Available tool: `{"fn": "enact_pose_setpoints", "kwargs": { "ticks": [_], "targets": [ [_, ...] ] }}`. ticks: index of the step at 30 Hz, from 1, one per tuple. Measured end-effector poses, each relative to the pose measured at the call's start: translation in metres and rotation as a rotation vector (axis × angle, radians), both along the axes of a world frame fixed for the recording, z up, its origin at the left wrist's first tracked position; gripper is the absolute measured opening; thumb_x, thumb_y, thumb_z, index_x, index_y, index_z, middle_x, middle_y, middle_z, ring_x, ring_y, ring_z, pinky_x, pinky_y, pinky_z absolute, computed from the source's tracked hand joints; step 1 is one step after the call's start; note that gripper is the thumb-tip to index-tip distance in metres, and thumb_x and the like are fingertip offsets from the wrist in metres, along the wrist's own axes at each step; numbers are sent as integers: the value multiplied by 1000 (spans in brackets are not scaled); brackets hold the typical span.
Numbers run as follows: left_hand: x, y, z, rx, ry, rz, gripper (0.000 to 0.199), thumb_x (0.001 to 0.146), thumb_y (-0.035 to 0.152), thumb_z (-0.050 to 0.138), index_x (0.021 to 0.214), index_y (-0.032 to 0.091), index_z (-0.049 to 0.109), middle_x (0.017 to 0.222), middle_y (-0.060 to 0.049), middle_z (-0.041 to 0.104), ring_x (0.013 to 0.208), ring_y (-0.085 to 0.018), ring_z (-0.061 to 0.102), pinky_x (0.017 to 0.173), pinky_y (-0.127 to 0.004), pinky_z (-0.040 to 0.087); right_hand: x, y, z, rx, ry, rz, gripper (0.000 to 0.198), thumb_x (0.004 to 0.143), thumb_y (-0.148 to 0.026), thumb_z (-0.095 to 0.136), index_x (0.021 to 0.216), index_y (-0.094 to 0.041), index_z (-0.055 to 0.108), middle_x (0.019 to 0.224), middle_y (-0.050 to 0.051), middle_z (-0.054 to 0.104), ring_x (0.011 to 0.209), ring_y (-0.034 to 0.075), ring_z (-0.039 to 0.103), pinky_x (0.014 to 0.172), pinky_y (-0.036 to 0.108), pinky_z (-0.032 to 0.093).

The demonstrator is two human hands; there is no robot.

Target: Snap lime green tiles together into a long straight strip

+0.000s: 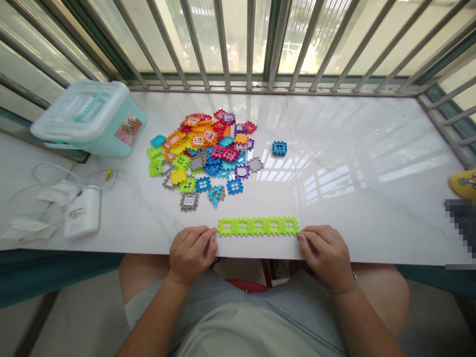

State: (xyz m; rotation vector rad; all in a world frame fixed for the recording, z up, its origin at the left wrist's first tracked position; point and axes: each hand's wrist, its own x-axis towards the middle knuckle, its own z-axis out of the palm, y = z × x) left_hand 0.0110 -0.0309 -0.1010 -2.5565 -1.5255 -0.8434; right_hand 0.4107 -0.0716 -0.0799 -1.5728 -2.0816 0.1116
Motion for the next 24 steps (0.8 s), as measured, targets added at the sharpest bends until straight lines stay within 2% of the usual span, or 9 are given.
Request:
{"fn": "enact_pose_setpoints", "kwargs": {
  "ticks": [11,14,17,20,24],
  "targets": [
    [1,0,1,0,-13,-11,28,94,13,71,119,25,76,107,-7,81,93,-26,74,89,-43,56,0,0,1,9,-4,14,7,100,-19,73,101,-25,71,104,5,77,95,24,68,89,43,50],
    [1,1,2,-17,-31,-1,24,95,16,72,117,25,76,108,-7,80,93,-26,73,89,-43,55,0,-1,-1,20,5,10,9,100,-20,73,107,-26,71,108,6,76,98,25,68,92,44,51],
    [2,5,5,-67,-44,39,24,98,25,73,122,25,75,112,-9,77,98,-28,72,91,-43,56,2,2,-4,19,-2,-61,29,101,-31,75,129,-24,69,121,11,74,111,30,68,98,47,52],
    [3,10,7,-124,-22,64,37,99,41,78,130,23,73,116,-12,74,103,-30,71,93,-44,55,3,6,-6,-32,-87,-97,55,101,-49,75,147,-23,62,128,14,71,114,33,66,98,49,50],
    [8,12,8,-202,0,39,51,96,53,81,135,23,71,119,-12,73,107,-32,71,94,-45,54,3,9,-5,-85,-158,-86,55,102,-55,73,147,-24,64,128,13,71,111,33,65,96,48,49]
  ]
}}
